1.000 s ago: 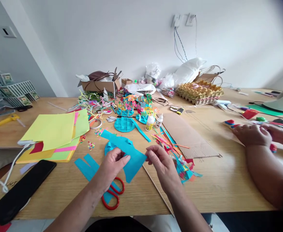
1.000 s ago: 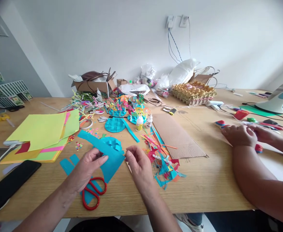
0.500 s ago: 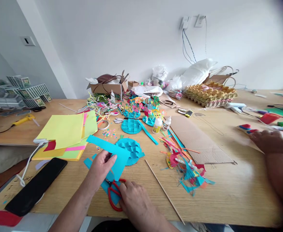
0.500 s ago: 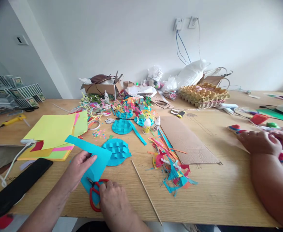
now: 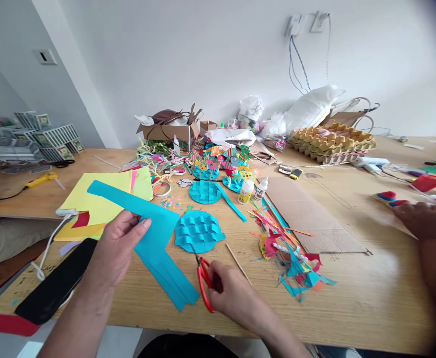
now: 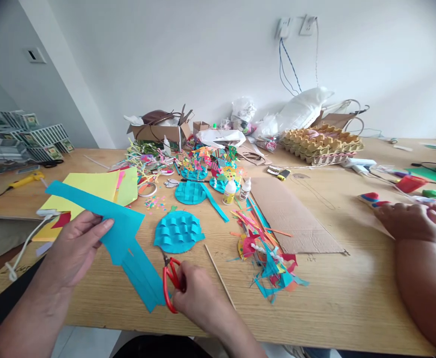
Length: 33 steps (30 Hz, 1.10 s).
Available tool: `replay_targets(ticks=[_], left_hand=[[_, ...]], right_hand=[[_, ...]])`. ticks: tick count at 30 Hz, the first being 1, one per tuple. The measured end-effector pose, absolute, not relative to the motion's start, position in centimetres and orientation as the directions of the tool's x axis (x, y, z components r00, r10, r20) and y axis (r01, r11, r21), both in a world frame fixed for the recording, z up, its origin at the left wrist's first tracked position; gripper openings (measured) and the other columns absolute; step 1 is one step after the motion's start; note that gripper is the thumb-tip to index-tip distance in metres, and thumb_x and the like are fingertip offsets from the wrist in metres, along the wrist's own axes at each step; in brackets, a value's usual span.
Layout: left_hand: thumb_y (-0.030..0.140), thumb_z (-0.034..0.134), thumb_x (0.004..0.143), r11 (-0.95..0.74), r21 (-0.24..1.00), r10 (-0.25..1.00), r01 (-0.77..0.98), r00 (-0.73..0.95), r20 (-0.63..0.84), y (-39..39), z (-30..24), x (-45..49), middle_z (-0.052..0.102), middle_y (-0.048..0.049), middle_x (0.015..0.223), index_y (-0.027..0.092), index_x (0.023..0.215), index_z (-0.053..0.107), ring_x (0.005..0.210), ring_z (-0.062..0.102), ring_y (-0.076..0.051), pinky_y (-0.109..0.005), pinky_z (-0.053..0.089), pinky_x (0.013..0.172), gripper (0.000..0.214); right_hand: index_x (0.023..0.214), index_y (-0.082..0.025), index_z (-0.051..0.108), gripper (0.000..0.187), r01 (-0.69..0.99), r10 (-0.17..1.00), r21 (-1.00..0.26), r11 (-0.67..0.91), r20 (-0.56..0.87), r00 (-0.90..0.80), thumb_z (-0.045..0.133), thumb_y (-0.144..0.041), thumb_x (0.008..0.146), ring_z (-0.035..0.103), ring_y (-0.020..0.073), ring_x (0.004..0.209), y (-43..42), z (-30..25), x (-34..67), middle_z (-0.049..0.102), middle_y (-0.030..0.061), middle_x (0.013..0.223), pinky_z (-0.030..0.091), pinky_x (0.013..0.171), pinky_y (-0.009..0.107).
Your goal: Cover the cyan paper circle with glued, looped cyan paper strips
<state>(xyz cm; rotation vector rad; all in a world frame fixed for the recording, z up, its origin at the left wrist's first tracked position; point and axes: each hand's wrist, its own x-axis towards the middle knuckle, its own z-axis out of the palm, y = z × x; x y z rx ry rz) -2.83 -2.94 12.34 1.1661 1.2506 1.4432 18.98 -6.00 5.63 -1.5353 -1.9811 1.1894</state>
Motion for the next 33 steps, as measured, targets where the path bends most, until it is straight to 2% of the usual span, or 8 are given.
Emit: replay_targets(ticks=[2,5,8,13,21,26,29,33], left_hand=[[0.033,0.066,0.070,-0.066,0.997,0.996,-0.040,-0.061,0.063,-3.2,11.8,-2.0,0.064,0.0015,0.081,0.021,0.090,0.061,0.072,0.057,-0.015,-0.025,0.046,0.065,0.024],[0.033,0.060,0.075,0.030,0.999,0.979,0.012,0.202,-0.032,-3.5,10.5,0.0,0.064,-0.0011,0.085,0.019,0.091,0.060,0.078,0.057,-0.017,-0.028,0.045,0.071,0.021],[0.032,0.055,0.077,0.069,0.993,0.923,0.093,0.371,-0.099,-3.8,9.3,2.6,0.061,0.0002,0.076,0.018,0.081,0.058,0.071,0.054,-0.015,-0.026,0.043,0.066,0.014],[0.026,0.052,0.077,0.005,0.987,0.846,0.162,0.525,-0.090,-3.9,7.9,6.0,0.055,0.0024,0.069,0.018,0.073,0.054,0.067,0.050,-0.013,-0.024,0.040,0.063,0.010],[0.025,0.051,0.076,-0.117,0.978,0.802,0.175,0.597,-0.011,-2.5,6.5,8.6,0.055,0.0009,0.074,0.018,0.075,0.052,0.071,0.050,-0.015,-0.025,0.040,0.064,0.007],[0.029,0.056,0.072,-0.069,0.985,0.856,0.158,0.517,-0.023,-2.6,7.0,9.6,0.057,0.0004,0.077,0.019,0.081,0.053,0.079,0.053,-0.017,-0.026,0.042,0.069,0.014],[0.031,0.058,0.071,-0.027,0.988,0.903,0.152,0.428,-0.041,-2.7,7.8,9.7,0.058,-0.0004,0.081,0.020,0.084,0.054,0.084,0.053,-0.019,-0.029,0.043,0.075,0.018],[0.032,0.061,0.068,-0.003,0.991,0.938,0.133,0.345,-0.044,-2.0,8.9,9.1,0.057,-0.0011,0.085,0.020,0.088,0.054,0.090,0.052,-0.021,-0.031,0.042,0.079,0.024]], right_hand=[[0.064,-0.018,0.046,0.009,0.389,0.915,-0.918,-0.072,-0.216,-0.340,0.054,-0.021,0.063,0.036,0.0074,0.050,-5.8,5.9,20.2,0.041,-0.0062,0.054,0.026,0.046,0.020],[0.073,-0.018,0.050,0.023,0.057,0.937,-0.977,-0.204,-0.212,-0.279,0.059,-0.037,0.065,0.033,0.0073,0.049,-6.0,6.5,21.7,0.039,-0.0070,0.055,0.025,0.045,0.020],[0.076,-0.017,0.053,0.031,-0.052,0.969,-0.978,-0.202,-0.192,-0.156,0.064,-0.044,0.064,0.035,0.0079,0.050,-6.4,6.7,22.8,0.044,-0.0058,0.057,0.026,0.047,0.021],[0.069,-0.016,0.055,0.034,-0.062,0.989,-0.990,-0.126,-0.120,-0.090,0.062,-0.049,0.068,0.036,0.0093,0.053,-7.3,6.0,24.3,0.045,-0.0039,0.057,0.027,0.050,0.022],[0.057,-0.018,0.045,0.038,-0.161,0.981,-0.969,-0.189,-0.181,-0.065,0.069,-0.047,0.060,0.029,0.0067,0.049,-7.9,5.4,25.5,0.035,-0.0072,0.050,0.023,0.047,0.021],[0.059,-0.018,0.045,0.037,-0.074,0.986,-0.984,-0.163,-0.160,-0.046,0.067,-0.047,0.062,0.032,0.0068,0.048,-7.5,6.1,25.8,0.038,-0.0068,0.050,0.025,0.046,0.020],[0.066,-0.017,0.048,0.036,-0.005,0.988,-0.988,-0.154,-0.153,-0.027,0.061,-0.051,0.067,0.041,0.0089,0.048,-7.9,6.5,26.2,0.046,-0.0043,0.052,0.030,0.047,0.021],[0.077,-0.018,0.048,0.029,0.297,0.993,-0.947,-0.121,-0.113,0.044,0.052,-0.047,0.075,0.047,0.0120,0.054,-9.6,6.6,27.0,0.049,-0.0027,0.059,0.034,0.052,0.023]])
